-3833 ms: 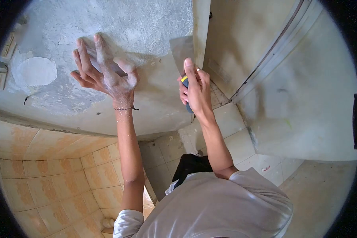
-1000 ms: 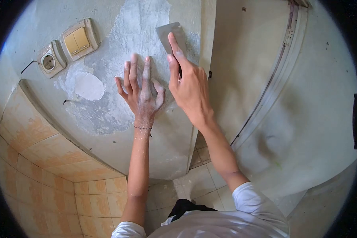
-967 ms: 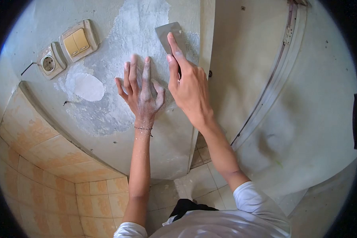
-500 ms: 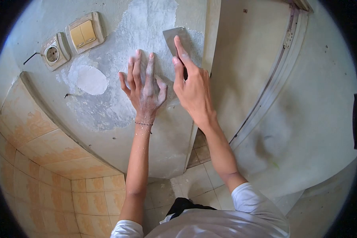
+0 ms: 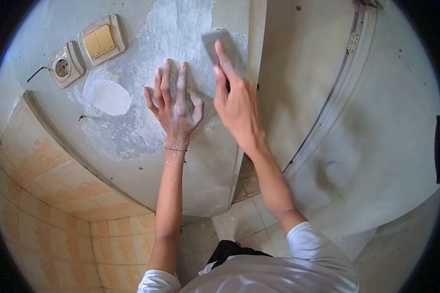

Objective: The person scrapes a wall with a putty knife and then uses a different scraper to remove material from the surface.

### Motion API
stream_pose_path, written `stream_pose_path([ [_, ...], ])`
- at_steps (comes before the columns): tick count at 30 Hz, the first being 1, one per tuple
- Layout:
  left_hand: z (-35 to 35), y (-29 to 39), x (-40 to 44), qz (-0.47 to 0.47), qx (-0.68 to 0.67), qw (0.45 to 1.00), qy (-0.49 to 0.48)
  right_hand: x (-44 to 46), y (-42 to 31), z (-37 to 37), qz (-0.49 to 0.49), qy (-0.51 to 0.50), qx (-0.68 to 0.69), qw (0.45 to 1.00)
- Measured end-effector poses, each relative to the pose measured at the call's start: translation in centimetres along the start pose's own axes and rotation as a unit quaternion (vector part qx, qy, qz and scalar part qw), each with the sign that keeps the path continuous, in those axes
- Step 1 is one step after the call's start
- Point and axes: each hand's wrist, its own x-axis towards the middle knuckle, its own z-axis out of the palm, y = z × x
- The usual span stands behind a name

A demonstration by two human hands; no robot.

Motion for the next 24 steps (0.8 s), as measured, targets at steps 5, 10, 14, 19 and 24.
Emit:
stream_pose_path([
  [5, 0.3, -0.2, -0.2, 0.0, -0.016, 1.0, 0.005, -0.7, -0.1, 0.1, 0.016, -0.005, 0.005, 1.0],
  [10, 0.6, -0.2, -0.2, 0.0, 0.003, 1.0, 0.008, 1.6, -1.1, 0.1, 0.002, -0.015, -0.053, 0.998],
  [14, 0.6, -0.4, -0.2, 0.001, -0.023, 1.0, 0.015, -0.3, -0.6, 1.0, 0.007, 0.007, -0.03, 0.999],
  [19, 0.5, -0.4, -0.3, 0.003, -0.01, 1.0, 0.009, 0.3, -2.5, 0.2, 0.062, -0.003, -0.012, 0.998],
  [24, 0.1, -0.6, 0.0, 0.008, 0.0, 1.0, 0.007, 0.5, -2.2, 0.9, 0.048, 0.033, -0.058, 0.997],
])
